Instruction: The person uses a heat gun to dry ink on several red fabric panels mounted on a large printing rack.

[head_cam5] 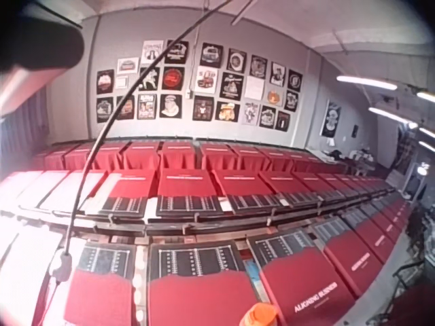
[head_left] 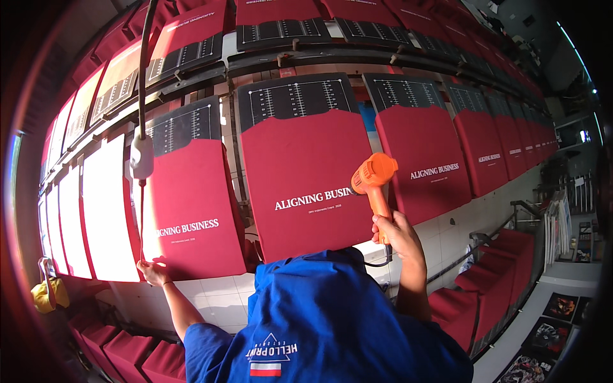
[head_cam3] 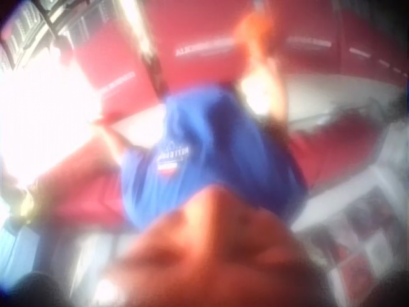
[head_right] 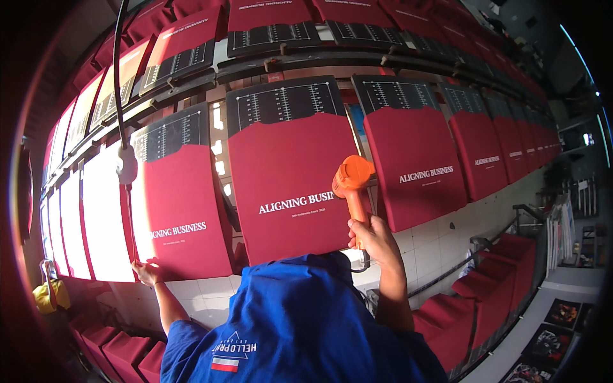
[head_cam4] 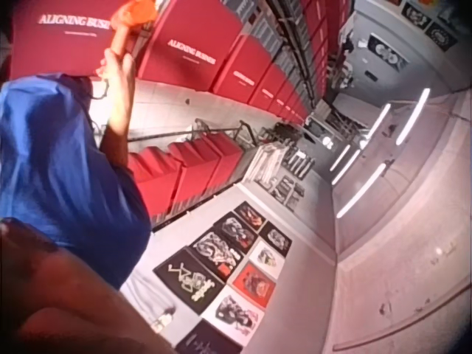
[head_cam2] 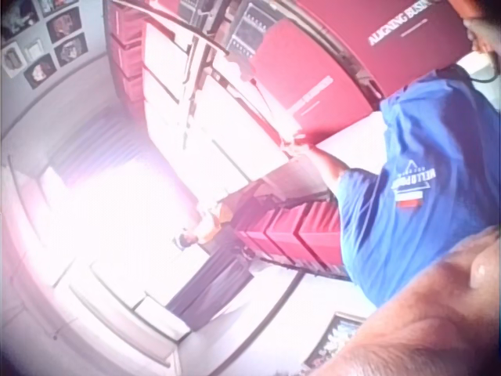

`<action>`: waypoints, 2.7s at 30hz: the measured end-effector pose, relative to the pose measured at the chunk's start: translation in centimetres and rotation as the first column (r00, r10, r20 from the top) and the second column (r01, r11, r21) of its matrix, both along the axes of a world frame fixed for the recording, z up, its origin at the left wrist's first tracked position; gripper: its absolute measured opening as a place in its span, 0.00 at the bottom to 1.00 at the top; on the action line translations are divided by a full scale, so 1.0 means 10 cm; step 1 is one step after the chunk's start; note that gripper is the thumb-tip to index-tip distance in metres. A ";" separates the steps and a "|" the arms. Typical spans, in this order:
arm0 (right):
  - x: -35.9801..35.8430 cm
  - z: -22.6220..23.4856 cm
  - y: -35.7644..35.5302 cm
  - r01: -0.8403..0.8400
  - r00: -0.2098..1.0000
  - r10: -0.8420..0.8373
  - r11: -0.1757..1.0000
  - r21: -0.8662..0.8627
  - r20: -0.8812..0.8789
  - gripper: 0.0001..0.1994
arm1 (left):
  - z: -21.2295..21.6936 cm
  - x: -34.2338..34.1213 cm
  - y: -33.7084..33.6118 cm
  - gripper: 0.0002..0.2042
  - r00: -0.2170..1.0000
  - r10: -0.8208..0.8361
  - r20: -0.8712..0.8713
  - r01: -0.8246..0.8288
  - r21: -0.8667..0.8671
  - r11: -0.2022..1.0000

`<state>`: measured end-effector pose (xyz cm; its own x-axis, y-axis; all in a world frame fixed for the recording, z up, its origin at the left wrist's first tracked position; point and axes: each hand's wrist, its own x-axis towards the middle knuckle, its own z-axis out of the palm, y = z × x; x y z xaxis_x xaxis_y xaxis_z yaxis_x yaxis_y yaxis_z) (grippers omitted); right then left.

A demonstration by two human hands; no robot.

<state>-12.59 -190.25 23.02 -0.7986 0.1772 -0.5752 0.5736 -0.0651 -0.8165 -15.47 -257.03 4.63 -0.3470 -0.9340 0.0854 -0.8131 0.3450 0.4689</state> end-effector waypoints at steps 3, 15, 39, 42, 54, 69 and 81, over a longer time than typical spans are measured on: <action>-0.01 0.05 0.02 0.012 0.999 -0.010 0.998 -0.054 0.033 0.12 | -0.26 0.13 -0.18 0.16 0.998 0.048 0.028 -0.043 -0.144 0.989; -0.07 0.04 -0.11 -0.056 0.998 0.060 0.994 -0.090 0.037 0.13 | -0.30 0.12 0.05 0.17 0.999 -0.001 -0.048 -0.003 -0.069 0.998; -0.16 0.03 -0.38 -0.192 0.981 0.194 0.975 -0.115 0.002 0.14 | -0.42 0.14 -0.08 0.20 0.994 -0.043 -0.101 0.016 -0.250 0.968; -0.17 0.03 -0.43 -0.187 0.981 0.192 0.974 -0.130 0.023 0.14 | -0.38 0.15 -0.05 0.20 0.995 -0.036 -0.089 0.013 -0.249 0.968; -0.23 0.04 -0.51 -0.246 0.967 0.253 0.960 -0.133 0.037 0.15 | -0.22 0.10 0.10 0.20 0.993 -0.034 -0.115 0.011 -0.195 0.981; -0.28 0.00 -0.68 -0.350 0.935 0.354 0.929 -0.121 0.016 0.15 | -0.39 0.14 -0.02 0.18 0.991 -0.045 -0.125 0.016 -0.226 0.974; -0.37 0.05 -0.80 -0.337 0.937 0.350 0.919 -0.203 0.027 0.16 | -0.88 0.32 -0.53 0.18 0.964 -0.129 -0.232 0.067 -0.258 0.964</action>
<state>-16.33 -198.28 23.49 -0.7528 -0.2205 -0.6202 0.6371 -0.0072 -0.7707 -12.27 -262.38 -4.21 -0.3751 -0.8355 0.4016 -0.6402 0.5468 0.5395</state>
